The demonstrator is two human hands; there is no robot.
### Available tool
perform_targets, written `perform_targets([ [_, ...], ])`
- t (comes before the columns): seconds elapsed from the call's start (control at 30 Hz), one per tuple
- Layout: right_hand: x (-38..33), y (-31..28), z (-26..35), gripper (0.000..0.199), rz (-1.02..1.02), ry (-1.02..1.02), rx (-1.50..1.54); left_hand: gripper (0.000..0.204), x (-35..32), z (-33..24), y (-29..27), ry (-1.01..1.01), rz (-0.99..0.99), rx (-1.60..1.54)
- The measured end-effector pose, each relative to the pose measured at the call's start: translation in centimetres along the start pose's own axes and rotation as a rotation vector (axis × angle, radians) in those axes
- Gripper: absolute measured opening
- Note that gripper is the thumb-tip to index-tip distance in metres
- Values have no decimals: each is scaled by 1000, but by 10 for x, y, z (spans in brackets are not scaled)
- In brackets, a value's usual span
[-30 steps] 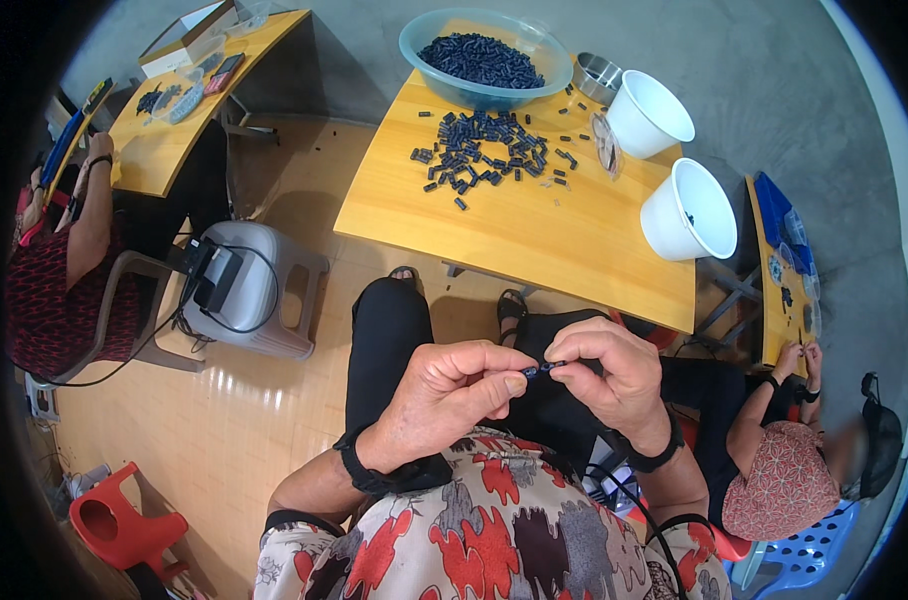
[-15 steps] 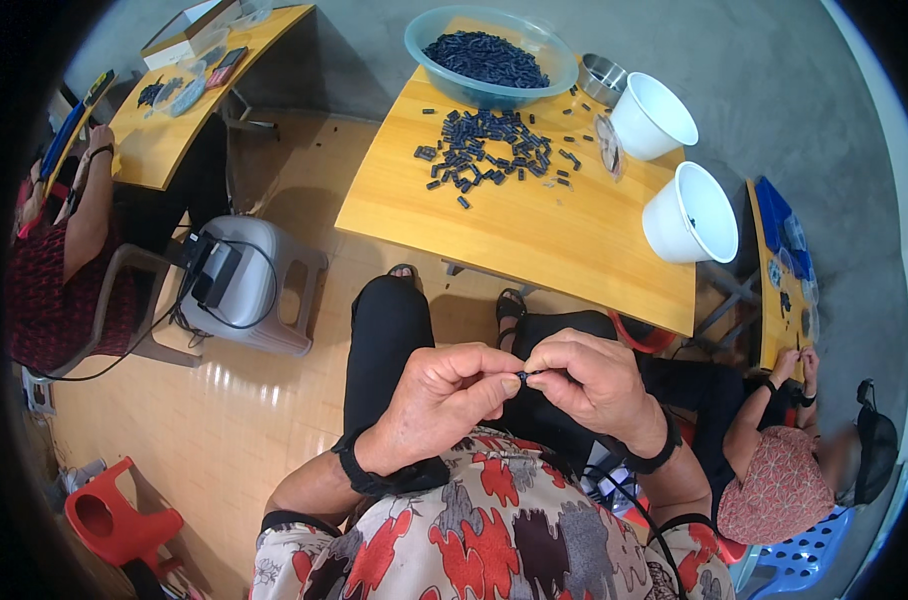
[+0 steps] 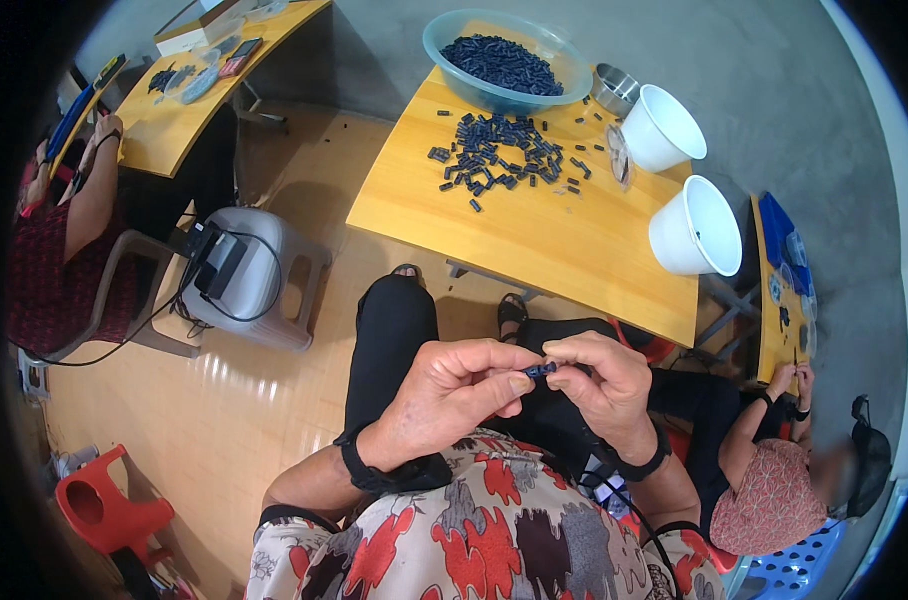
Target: Inspecting and sorting small blue plastic or rubber components into containers on a workshop table.
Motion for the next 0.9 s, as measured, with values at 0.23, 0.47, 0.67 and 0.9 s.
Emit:
perform_targets([
  [0.23, -2, 1, -5, 18, -9, -123, 1, 20, -2, 2, 1, -6, -8, -24],
  [0.47, -8, 5, -6, 16, -29, -46, 123, 20, -2, 5, 0, 26, -24, 12],
  [0.67, -3, 2, -4, 18, 11, -20, 134, 19, -2, 7, -1, 47, -27, 10],
  [0.9, -3, 4, -6, 14, -37, 27, 116, 19, -3, 10, 0, 54, -32, 12],
])
Point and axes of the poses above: each hand's wrist, its own x-axis towards the middle knuckle, its own y-axis out of the palm, z = x × y, the point moved 1 cm from there along x, towards the middle knuckle, and after that the axes turned 5 degrees about -z, right-handed, at the moved point
